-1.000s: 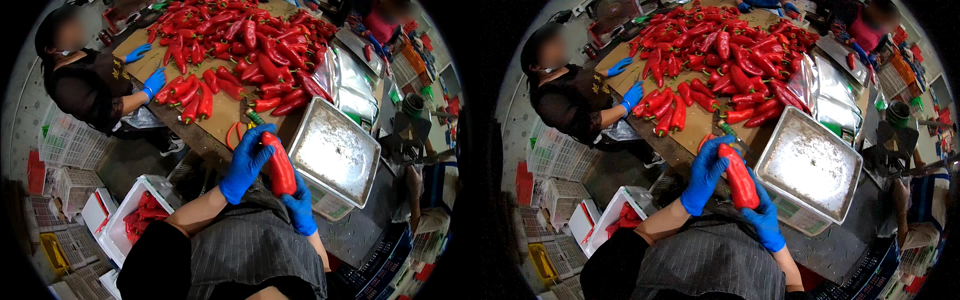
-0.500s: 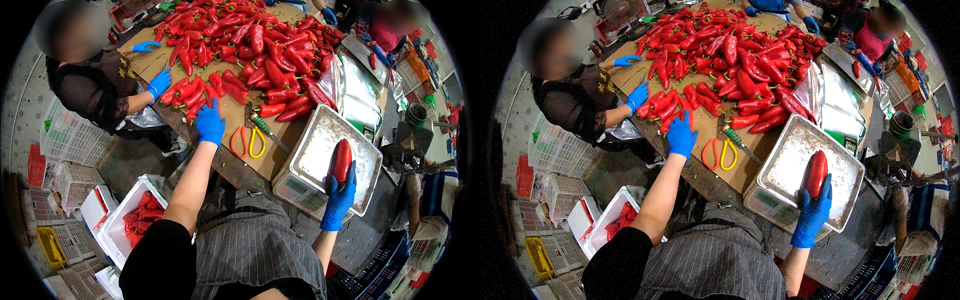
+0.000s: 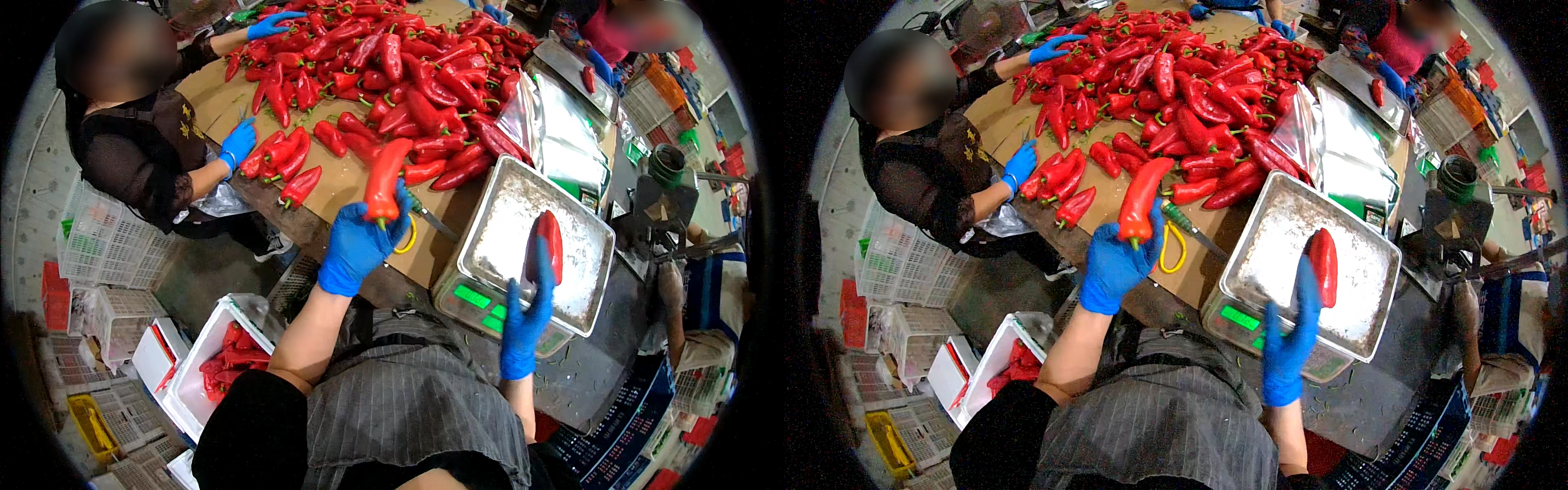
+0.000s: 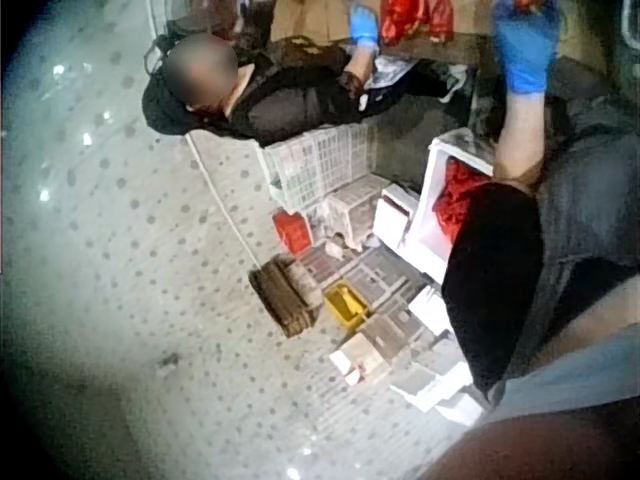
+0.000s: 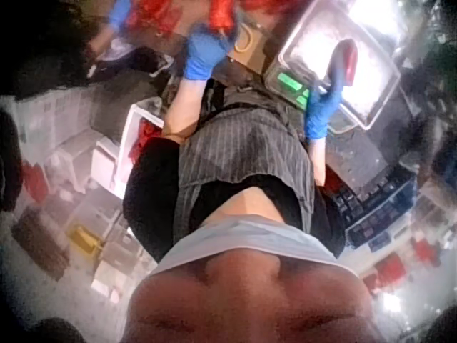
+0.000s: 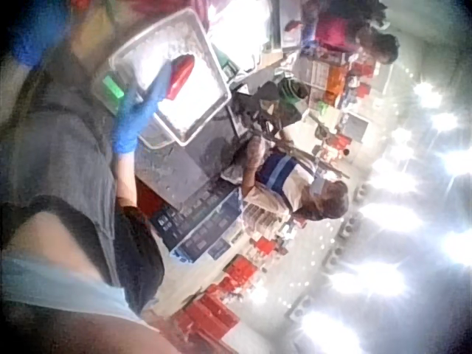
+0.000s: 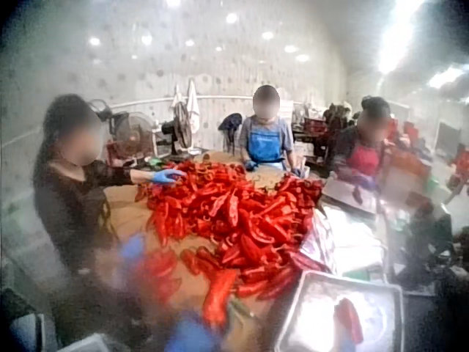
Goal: The person sorts red peppers from a large pile on a table, selects individual peppers, and places them onto a digital scale. The person then picks up a plastic bag, places the weighed peppers inside, and sets the bag aside. This process is repeated multiple times with coworkers visible in the background performing similar tasks.
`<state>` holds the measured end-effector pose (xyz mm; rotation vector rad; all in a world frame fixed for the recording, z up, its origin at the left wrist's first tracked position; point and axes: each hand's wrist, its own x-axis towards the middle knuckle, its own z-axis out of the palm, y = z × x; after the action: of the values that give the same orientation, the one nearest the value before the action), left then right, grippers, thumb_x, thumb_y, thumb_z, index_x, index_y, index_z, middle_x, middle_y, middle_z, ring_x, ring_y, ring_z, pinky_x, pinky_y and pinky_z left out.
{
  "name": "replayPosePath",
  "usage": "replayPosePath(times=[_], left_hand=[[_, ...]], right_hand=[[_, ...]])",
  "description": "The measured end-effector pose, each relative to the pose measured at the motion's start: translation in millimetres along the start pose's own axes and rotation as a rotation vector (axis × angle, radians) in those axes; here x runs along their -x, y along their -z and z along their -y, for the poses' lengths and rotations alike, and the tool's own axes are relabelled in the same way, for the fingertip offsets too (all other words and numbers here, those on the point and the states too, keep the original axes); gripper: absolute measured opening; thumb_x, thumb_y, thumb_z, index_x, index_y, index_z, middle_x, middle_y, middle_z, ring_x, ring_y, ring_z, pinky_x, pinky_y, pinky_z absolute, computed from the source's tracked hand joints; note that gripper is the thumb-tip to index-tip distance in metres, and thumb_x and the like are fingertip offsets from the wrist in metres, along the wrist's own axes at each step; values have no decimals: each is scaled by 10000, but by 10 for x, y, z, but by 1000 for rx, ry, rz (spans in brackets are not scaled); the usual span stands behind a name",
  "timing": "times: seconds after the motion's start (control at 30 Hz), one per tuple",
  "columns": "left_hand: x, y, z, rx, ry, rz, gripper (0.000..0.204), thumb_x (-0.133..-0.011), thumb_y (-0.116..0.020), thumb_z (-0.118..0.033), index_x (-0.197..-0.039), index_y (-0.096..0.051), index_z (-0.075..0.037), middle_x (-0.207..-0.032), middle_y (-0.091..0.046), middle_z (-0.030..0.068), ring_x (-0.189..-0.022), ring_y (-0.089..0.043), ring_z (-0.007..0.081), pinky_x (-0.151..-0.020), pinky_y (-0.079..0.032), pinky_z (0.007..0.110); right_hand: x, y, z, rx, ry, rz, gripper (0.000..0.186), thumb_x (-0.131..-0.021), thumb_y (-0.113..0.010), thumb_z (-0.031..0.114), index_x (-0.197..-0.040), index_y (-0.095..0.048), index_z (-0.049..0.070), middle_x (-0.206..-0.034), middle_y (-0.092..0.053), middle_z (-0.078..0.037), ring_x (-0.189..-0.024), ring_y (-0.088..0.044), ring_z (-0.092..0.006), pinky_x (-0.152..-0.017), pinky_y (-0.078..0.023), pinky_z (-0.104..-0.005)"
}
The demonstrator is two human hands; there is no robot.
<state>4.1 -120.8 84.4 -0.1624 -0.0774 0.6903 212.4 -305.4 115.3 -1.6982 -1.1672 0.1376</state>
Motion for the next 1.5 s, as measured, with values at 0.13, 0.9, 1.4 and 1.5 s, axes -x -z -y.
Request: replayPosePath(times=[0.13,0.9,1.4,1.5], left_hand=[[-10,-78,363,-327,-4,51,686,-711,-665,-111,-1331,-381,-38,-1292,-478,152,-1241,-420,320,-1055,-335,466],[85,-387,669,-1321,-503,-50,527,-802,-621,48,-1289,-434,-29,-1232,-533,152,-1093,-558,261,-945,-456,361],[57,-281,66,-2121,-922,-308,503,-921,-505,-112,-1383,-331,-15,-1414,-370,112,-1288,-356,201,-1061,-282,333],[150,-148,-140,-2110,-804,-338,465,-934,-491,-158,-1359,-370,-14,-1383,-408,115,-1247,-408,208,-1050,-301,339]], right_hand=[[-36,-253,400,-135,49,225,664,-745,-652,-7,-1354,-389,37,-1371,-428,-134,-1245,-423,-284,-1043,-313,-374],[204,-308,346,-929,-441,445,608,-838,-632,183,-1350,-362,-4,-1384,-394,-154,-1251,-403,-206,-1030,-349,-350],[-27,59,90,-86,-71,11,619,-682,-714,-4,-1263,-526,94,-1202,-568,-103,-1093,-541,-224,-913,-434,-331],[-128,196,-53,468,102,-53,652,-662,-755,134,-1269,-530,200,-1155,-570,-110,-945,-575,-280,-792,-475,-351]])
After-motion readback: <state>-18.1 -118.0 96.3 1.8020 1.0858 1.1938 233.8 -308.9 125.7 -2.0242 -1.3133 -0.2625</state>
